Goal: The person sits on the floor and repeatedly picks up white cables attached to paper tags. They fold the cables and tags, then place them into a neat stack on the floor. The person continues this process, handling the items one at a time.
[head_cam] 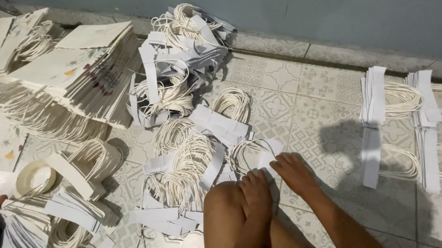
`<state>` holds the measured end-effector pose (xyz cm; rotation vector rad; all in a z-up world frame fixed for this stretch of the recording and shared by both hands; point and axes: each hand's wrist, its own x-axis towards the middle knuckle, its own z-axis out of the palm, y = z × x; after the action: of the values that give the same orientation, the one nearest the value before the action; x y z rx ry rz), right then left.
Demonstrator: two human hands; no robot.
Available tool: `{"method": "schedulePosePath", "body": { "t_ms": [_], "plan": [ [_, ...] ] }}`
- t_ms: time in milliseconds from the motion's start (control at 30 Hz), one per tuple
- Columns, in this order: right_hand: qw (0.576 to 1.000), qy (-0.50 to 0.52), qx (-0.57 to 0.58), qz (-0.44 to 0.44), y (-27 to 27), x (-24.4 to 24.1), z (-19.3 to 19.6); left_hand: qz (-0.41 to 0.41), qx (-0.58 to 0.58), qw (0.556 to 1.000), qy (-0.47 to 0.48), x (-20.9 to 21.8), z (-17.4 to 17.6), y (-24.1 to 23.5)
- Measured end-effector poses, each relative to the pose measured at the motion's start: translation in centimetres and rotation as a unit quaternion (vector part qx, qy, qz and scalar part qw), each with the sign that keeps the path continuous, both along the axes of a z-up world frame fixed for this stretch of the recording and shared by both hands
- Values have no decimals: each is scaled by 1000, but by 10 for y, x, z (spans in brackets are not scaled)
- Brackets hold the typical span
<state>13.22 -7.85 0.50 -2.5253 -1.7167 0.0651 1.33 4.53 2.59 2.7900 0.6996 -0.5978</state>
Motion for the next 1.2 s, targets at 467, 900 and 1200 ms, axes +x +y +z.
{"method": "schedulePosePath", "body": {
  "t_ms": [467,900,1200],
  "plan": [
    [974,18,40,-224,-136,-52,21,-219,-78,942,-241,3,-26,-46],
    [941,103,40,-320,-171,-81,18,-305,-88,911,-262,2,-43,-77],
    [948,51,71,-307,-173,-85,-3,-261,-124,910,-296,-3,-56,-73]
  ]
}}
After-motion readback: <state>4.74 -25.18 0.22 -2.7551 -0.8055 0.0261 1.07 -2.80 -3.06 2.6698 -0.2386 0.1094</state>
